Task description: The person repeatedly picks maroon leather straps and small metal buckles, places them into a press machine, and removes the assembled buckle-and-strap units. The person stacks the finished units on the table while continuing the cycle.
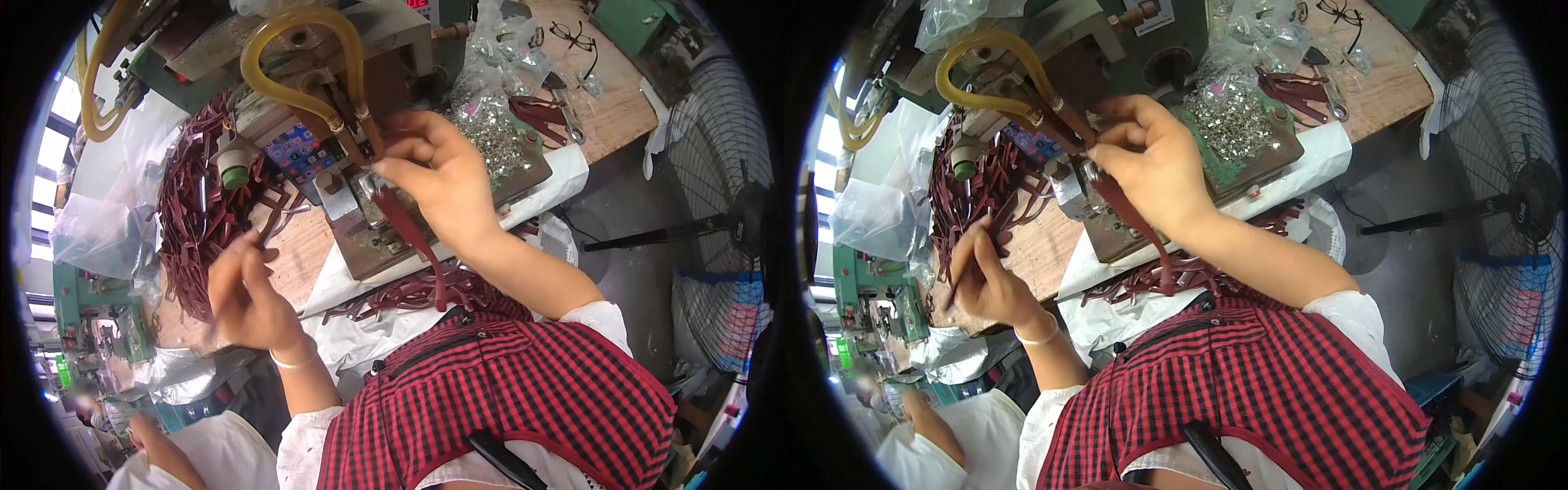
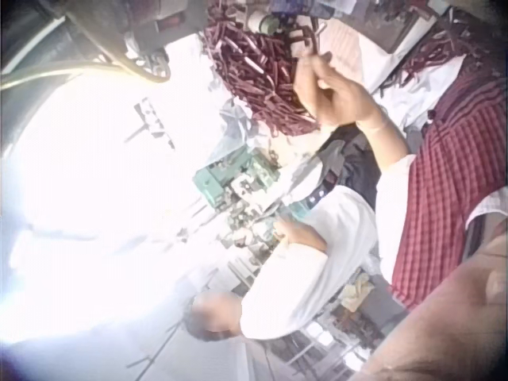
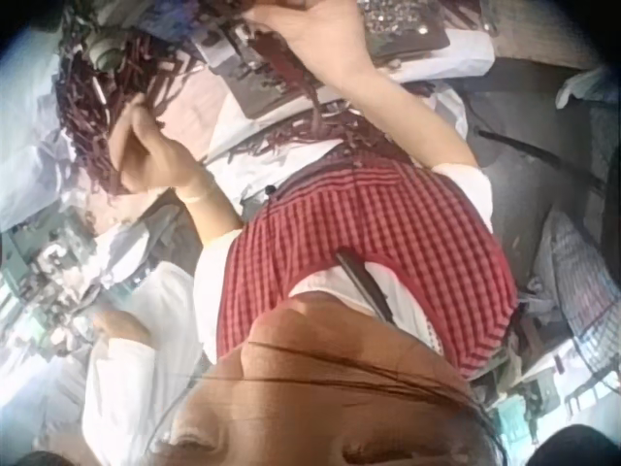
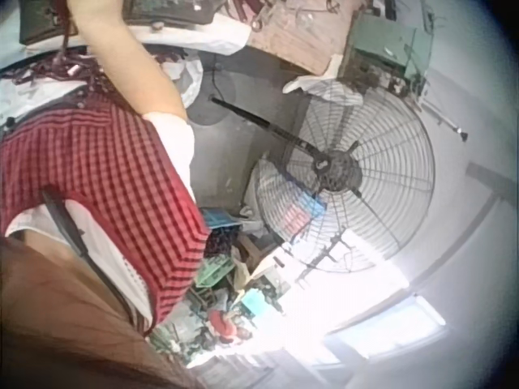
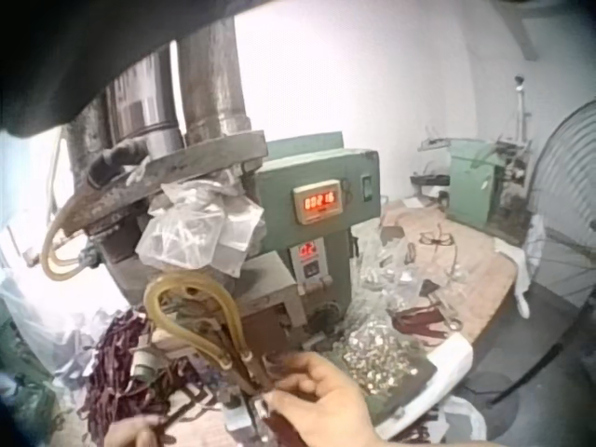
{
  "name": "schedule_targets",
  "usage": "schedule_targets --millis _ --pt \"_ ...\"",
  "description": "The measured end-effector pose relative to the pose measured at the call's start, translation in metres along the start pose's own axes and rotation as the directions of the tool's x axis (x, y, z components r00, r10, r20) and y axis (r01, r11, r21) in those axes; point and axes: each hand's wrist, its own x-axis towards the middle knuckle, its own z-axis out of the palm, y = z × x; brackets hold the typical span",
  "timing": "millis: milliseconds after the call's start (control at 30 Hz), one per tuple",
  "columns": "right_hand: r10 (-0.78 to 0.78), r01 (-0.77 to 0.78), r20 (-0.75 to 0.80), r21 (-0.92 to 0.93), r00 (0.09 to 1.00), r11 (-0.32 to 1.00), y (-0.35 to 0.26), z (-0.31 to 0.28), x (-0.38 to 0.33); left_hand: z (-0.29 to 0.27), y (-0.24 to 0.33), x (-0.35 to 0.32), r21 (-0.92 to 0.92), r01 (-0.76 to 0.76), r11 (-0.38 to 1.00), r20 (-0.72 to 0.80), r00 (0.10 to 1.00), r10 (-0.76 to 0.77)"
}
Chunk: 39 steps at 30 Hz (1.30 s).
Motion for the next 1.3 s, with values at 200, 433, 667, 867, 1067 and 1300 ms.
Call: schedule_targets --millis 200,433,667,867,1067,1300 --pt "-0.084 0.141 0.211 -0.274 0.974 0.951 -0.019 -0.031 -0.016 0.039 0.037 -0.008 0.085 -0.682 0.727 0.537 0.646 0.543" --pt "-0.409 0.095 0.052 -0.992 0.911 0.086 0.063 -0.136 0.013 0.072 0.015 -0.014 -0.041 -0.619 0.784 0.458 0.686 0.565" --pt "-0.511 0.128 0.030 -0.979 0.859 0.157 0.082 -0.150 0.014 0.071 0.015 -0.019 -0.038 -0.592 0.805 0.430 0.717 0.548" --pt "-0.438 0.143 0.103 -0.988 0.893 0.060 0.070 -0.126 0.020 0.058 0.025 -0.027 -0.029 -0.427 0.904 0.435 0.808 0.396" --pt "-0.537 0.161 0.068 -0.979 0.841 0.127 0.072 -0.141 0.010 0.010 -0.024 -0.042 0.308 0.003 0.951 0.059 0.998 -0.022" --pt "-0.531 0.227 0.022 -0.919 0.847 0.323 0.071 -0.134 0.025 0.038 -0.139 -0.046 0.257 0.390 0.884 0.267 0.850 -0.453"
